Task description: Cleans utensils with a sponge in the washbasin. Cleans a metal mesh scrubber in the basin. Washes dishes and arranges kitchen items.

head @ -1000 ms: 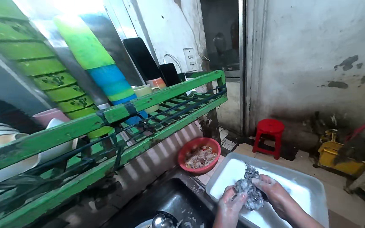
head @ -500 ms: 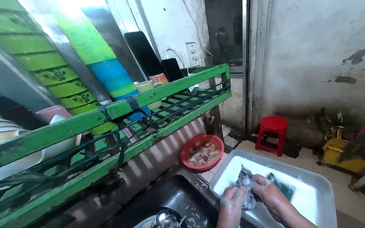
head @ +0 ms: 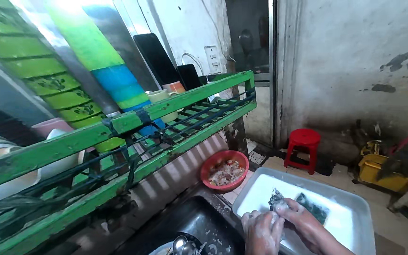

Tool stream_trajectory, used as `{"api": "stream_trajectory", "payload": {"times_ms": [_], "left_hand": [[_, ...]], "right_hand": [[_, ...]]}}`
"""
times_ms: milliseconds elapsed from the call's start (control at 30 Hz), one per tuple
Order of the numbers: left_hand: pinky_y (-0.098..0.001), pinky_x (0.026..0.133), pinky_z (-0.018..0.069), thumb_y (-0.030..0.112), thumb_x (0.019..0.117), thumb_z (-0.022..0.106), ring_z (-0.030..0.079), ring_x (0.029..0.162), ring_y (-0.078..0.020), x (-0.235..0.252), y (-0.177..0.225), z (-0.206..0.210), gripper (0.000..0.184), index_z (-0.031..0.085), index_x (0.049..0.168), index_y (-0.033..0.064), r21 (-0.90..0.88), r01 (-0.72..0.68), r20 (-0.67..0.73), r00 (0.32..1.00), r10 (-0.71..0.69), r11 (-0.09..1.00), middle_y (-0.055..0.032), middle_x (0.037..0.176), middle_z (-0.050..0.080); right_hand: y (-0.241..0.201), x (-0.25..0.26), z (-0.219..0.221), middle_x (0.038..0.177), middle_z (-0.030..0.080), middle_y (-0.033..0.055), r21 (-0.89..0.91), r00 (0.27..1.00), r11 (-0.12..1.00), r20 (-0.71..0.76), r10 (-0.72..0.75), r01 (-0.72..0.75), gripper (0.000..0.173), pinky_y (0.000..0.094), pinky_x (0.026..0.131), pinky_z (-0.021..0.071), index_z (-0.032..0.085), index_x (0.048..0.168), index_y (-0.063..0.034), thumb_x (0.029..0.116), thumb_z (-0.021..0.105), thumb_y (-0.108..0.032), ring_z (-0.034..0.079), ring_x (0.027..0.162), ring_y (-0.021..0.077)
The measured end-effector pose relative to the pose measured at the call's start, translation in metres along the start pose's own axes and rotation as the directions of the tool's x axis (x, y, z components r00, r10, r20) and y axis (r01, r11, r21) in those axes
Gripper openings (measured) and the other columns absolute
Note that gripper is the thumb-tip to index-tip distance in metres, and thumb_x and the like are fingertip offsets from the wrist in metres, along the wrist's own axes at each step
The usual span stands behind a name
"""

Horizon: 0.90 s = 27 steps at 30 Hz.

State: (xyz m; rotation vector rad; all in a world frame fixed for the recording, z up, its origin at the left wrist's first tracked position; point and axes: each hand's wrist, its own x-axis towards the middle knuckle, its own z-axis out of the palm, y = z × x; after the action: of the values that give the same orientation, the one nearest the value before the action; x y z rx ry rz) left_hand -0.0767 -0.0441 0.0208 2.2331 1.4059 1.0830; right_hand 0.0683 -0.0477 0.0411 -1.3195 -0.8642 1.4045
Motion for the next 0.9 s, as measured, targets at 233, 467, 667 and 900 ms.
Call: {"api": "stream_trajectory", "payload": {"times_ms": [233, 467, 667, 900], "left_hand": [[-0.0520, 0.104, 0.0451, 0.025, 0.0872, 0.076, 0.064, 0.110, -0.0320, -0.007, -0.004, -0.004, 0.051, 0.062, 0.129, -0.0017, -0.367, 0.203, 0.072, 0.979, -0.190, 0.908, -0.0190, 0.116, 0.068], [-0.0342, 0.102, 0.0512, 0.031, 0.0934, 0.067, 0.059, 0.120, -0.0185, 0.012, -0.007, -0.025, 0.057, 0.055, 0.138, -0.0020, -0.649, 0.404, 0.387, 0.905, -0.178, 0.644, -0.0160, 0.134, 0.057], [-0.0308, 0.091, 0.0559, 0.016, 0.0975, 0.064, 0.068, 0.098, -0.0113, 0.015, 0.001, -0.033, 0.027, 0.068, 0.117, -0.0017, -0.626, 0.479, 0.383, 0.876, -0.293, 0.615, -0.0095, 0.108, 0.071], [-0.0319, 0.084, 0.0570, 0.015, 0.0993, 0.057, 0.067, 0.090, -0.0117, 0.006, 0.002, -0.035, 0.030, 0.063, 0.121, -0.0040, -0.661, 0.500, 0.435, 0.863, -0.258, 0.560, -0.0099, 0.100, 0.070]], "right_hand": [[-0.010, 0.008, -0.009, 0.091, 0.068, 0.0055, -0.058, 0.994, 0.996, -0.085, -0.074, 0.069, 0.015, 0.0313, 0.075, 0.0574, 0.065, 0.104, -0.0027, 0.0966, 0.066, -0.016, 0.067, 0.081, 0.0133], [-0.011, -0.001, -0.003, 0.123, 0.061, 0.0045, -0.194, 0.985, 0.967, 0.063, -0.158, 0.167, 0.017, 0.0314, 0.092, 0.0531, 0.071, 0.096, -0.0066, 0.0853, 0.071, -0.020, 0.059, 0.111, 0.0114], [-0.022, -0.002, -0.009, 0.113, 0.063, 0.0104, -0.468, 0.981, 0.863, 0.126, -0.146, 0.188, 0.052, 0.0353, 0.085, 0.0518, 0.066, 0.118, 0.0013, 0.1033, 0.042, -0.042, 0.061, 0.095, 0.0152], [-0.044, -0.002, -0.008, 0.127, 0.063, 0.0110, -0.496, 0.979, 0.851, 0.185, -0.091, 0.172, 0.039, 0.0384, 0.090, 0.0535, 0.069, 0.119, -0.0024, 0.0986, 0.062, -0.035, 0.063, 0.105, 0.0175]]}}
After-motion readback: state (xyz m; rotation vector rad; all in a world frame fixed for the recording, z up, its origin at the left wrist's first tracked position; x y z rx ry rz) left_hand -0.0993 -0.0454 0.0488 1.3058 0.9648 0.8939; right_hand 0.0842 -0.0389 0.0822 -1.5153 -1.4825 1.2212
